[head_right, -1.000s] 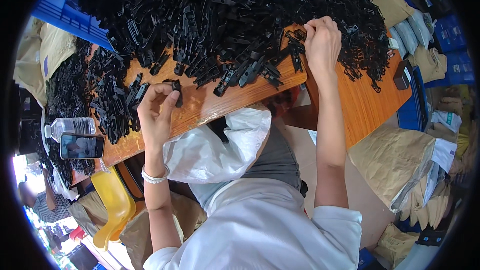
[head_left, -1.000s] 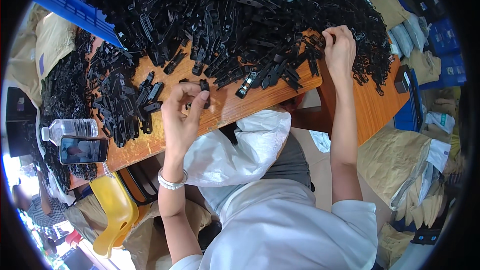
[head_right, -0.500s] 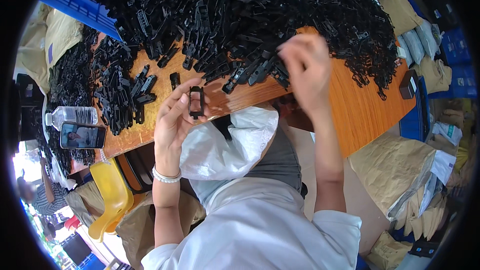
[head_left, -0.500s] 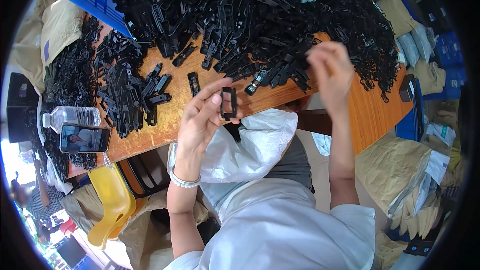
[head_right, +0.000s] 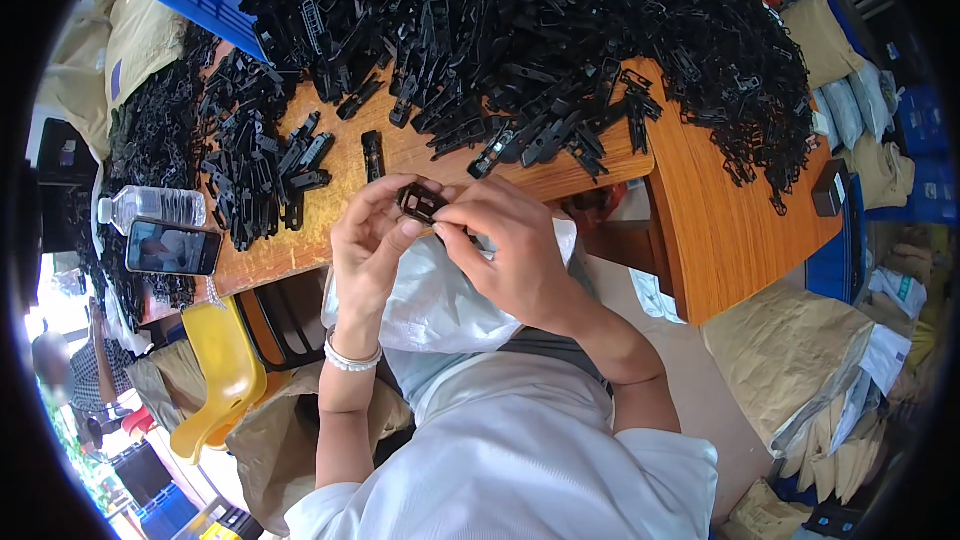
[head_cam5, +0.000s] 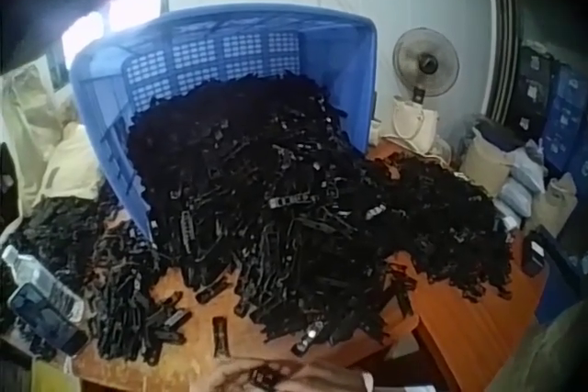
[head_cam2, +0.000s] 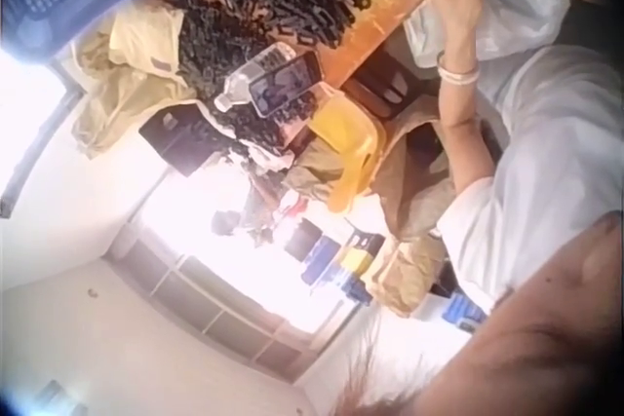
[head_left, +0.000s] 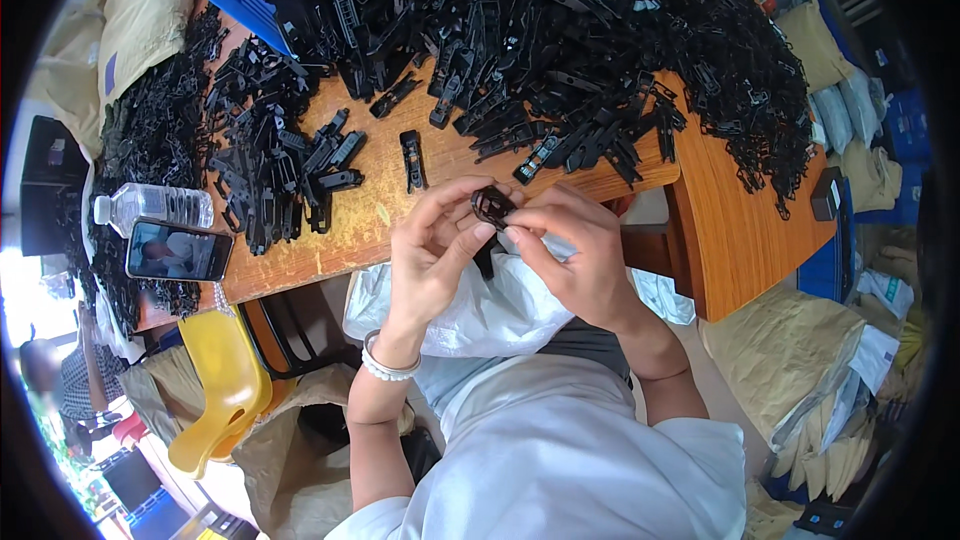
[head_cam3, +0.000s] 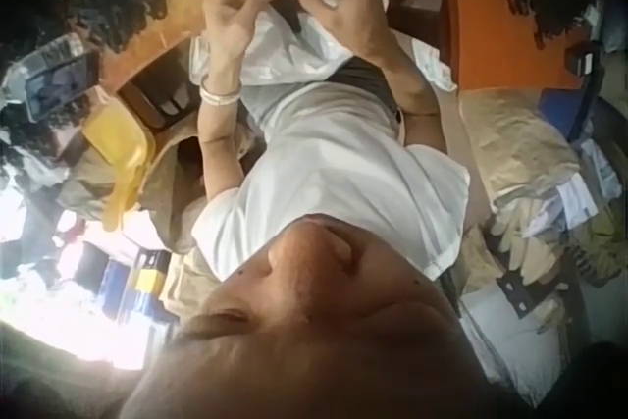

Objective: Assembling small black plastic components by hand at a workstation.

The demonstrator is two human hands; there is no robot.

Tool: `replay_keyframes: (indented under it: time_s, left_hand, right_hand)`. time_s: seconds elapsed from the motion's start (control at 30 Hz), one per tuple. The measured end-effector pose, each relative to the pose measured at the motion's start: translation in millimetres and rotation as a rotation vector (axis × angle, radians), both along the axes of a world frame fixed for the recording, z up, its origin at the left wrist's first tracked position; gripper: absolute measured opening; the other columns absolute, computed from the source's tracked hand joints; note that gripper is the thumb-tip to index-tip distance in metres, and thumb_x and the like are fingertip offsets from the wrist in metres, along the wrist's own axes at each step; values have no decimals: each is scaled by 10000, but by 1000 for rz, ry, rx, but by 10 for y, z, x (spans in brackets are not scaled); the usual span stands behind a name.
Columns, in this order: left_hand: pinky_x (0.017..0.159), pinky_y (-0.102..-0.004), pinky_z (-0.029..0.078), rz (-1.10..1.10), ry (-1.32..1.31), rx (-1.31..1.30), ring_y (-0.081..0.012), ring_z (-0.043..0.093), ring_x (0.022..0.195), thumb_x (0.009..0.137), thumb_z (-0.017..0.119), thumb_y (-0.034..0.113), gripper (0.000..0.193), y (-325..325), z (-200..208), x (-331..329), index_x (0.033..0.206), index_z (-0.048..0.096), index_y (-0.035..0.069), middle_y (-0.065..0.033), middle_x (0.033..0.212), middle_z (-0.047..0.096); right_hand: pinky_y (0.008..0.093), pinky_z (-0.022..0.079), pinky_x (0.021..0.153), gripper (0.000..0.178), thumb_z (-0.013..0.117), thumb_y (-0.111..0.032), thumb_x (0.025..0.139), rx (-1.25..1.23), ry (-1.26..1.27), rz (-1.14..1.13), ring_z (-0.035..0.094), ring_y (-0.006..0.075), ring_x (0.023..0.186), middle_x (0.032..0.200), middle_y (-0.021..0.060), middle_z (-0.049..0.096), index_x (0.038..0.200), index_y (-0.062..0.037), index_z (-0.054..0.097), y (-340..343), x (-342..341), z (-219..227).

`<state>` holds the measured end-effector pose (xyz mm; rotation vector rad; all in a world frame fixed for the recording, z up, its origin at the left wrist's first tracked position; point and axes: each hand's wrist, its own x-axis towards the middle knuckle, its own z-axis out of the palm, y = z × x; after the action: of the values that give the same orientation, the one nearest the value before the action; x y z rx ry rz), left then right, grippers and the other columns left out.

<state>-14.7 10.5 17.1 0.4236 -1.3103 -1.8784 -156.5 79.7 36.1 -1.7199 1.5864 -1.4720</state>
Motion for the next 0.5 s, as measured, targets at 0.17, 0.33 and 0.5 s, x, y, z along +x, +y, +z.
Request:
replay_keyframes:
  time_s: [0.17,0.33,0.5]
  left_hand:
    - [759,-316,469,217,-481,-680,-256,578,893,730,584,-79,369,45,23,44,1089,518,-28,-173,992,564]
    - [626,-326,470,304,-483,-856,-273,580,722,711,638,3,249,36,10,-3,951,570,12,-120,891,583]
    - [552,-335,443,543,-1028,-862,-281,558,625,738,627,64,116,-487,-238,94,817,566,4,-127,807,555]
  right_hand:
    - [257,413,615,94,606,-21,761,167,-140,49,528,147,694,769,82,542,838,31,595,58,8,-20]
    - [204,411,584,120,564,-25,826,298,-457,-94,511,88,671,814,55,538,863,88,580,140,-2,-161]
    - [199,412,556,143,580,13,798,309,-627,-113,514,88,617,828,90,592,917,91,582,172,-35,-222]
